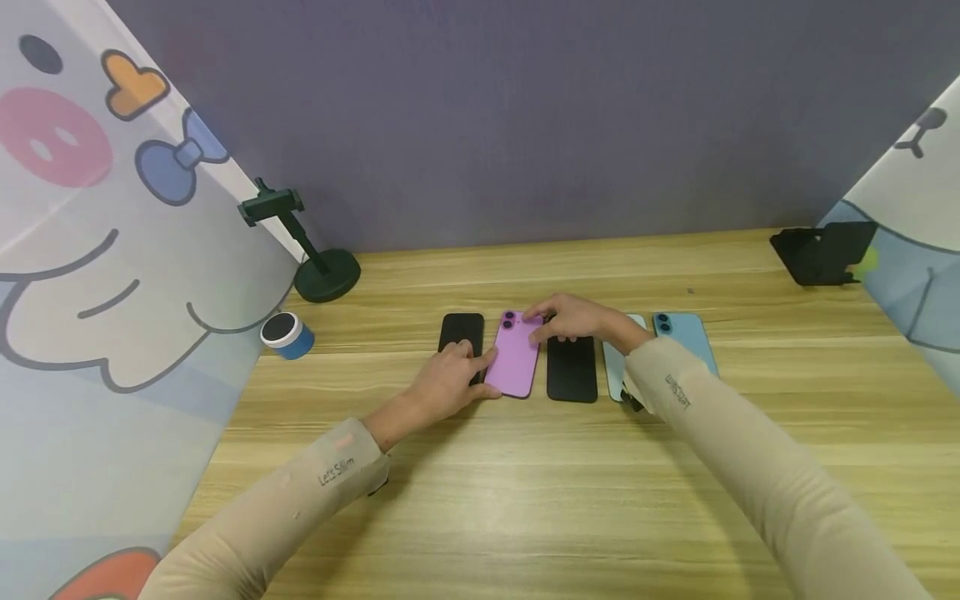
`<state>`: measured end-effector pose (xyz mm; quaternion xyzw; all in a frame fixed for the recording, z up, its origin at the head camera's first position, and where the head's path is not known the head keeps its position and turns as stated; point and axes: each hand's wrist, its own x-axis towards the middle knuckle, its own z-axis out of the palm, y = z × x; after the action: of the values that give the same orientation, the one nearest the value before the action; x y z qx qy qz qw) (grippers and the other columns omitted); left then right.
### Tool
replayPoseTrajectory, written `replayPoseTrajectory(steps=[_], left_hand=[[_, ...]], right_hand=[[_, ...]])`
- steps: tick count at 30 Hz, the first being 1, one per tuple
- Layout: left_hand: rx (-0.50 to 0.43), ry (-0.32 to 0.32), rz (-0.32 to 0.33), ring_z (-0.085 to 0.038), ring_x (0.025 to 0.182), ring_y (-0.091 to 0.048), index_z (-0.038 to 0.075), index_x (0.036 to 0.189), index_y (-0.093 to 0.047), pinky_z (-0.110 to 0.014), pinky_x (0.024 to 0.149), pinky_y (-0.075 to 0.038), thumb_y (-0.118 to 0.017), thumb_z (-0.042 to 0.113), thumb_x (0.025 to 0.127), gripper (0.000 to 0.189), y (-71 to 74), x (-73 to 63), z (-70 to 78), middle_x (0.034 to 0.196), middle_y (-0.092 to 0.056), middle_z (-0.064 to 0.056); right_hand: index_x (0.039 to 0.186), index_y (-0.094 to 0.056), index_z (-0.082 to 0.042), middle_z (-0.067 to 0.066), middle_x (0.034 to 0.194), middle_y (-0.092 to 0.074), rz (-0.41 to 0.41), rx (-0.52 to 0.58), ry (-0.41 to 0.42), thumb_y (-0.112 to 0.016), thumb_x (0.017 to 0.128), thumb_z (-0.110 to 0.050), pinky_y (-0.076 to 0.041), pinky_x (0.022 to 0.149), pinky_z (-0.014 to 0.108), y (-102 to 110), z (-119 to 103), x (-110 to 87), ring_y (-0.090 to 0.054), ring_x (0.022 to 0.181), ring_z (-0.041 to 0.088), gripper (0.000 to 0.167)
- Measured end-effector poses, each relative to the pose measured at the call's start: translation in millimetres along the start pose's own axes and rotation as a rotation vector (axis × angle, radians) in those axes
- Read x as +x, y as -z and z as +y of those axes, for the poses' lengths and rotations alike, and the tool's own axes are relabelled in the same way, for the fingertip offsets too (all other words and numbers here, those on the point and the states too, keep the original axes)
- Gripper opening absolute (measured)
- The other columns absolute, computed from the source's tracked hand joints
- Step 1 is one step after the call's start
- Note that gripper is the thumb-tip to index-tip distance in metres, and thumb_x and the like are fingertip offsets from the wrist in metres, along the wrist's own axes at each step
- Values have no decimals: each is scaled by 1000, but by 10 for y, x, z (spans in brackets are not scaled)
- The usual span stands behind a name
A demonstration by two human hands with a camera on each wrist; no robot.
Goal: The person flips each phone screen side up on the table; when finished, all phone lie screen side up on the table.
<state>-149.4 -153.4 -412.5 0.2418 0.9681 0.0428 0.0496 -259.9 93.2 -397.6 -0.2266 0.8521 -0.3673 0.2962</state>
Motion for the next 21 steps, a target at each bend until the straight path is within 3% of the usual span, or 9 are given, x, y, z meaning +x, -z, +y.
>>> replayPoseTrajectory(steps=[11, 21], left_hand=[[-25, 5, -8, -18, 80, -47, 13, 148, -48, -28, 67, -43, -65, 56, 88, 76, -3, -4, 2, 97, -57, -8], [-39, 13, -26, -17, 81, -48, 14, 149, -46, -28, 67, -44, -66, 56, 88, 76, 10, 0, 3, 98, -58, -8]], right_hand=[[144, -57, -15, 21, 146, -52, -14, 47, -49, -74, 91, -24, -37, 54, 27, 51, -46, 62, -42, 55, 12, 56], [143, -58, -14, 21, 142, -56, -39, 69, -77, -75, 90, -23, -35, 52, 25, 106, -87, 93, -34, 52, 9, 56]])
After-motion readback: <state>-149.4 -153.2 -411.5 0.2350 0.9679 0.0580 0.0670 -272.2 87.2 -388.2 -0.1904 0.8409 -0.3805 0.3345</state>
